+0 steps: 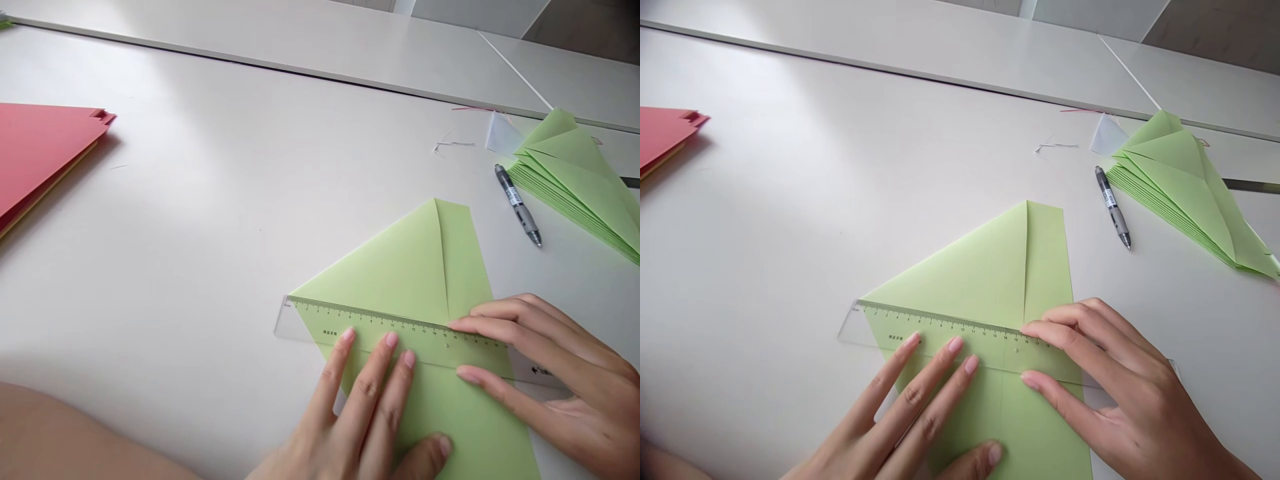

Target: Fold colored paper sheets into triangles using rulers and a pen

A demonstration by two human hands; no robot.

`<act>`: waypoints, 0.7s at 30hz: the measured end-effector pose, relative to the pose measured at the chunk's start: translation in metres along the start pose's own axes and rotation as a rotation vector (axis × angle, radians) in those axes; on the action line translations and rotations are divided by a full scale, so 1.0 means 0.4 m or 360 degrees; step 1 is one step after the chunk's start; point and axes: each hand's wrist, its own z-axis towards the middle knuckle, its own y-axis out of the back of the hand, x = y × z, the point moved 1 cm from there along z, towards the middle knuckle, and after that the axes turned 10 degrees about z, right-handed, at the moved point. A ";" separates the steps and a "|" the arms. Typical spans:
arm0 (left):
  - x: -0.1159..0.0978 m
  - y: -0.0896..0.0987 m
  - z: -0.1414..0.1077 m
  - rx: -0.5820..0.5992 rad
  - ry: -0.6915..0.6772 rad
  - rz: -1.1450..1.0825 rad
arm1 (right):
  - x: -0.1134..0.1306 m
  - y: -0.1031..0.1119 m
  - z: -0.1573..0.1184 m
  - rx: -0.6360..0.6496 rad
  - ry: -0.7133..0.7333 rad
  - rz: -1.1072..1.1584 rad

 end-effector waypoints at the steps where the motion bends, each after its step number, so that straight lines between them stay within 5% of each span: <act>1: -0.001 -0.001 0.001 0.0011 0.0023 0.0002 | 0.002 0.001 0.003 0.0000 -0.0005 -0.0010; 11: -0.014 -0.051 -0.024 -0.0155 0.0030 -0.0258 | 0.015 0.012 0.032 -0.0003 -0.0126 0.0109; 21: 0.007 -0.045 -0.025 -0.0115 -0.0129 -0.0122 | 0.010 0.011 0.037 -0.0035 -0.0104 0.0170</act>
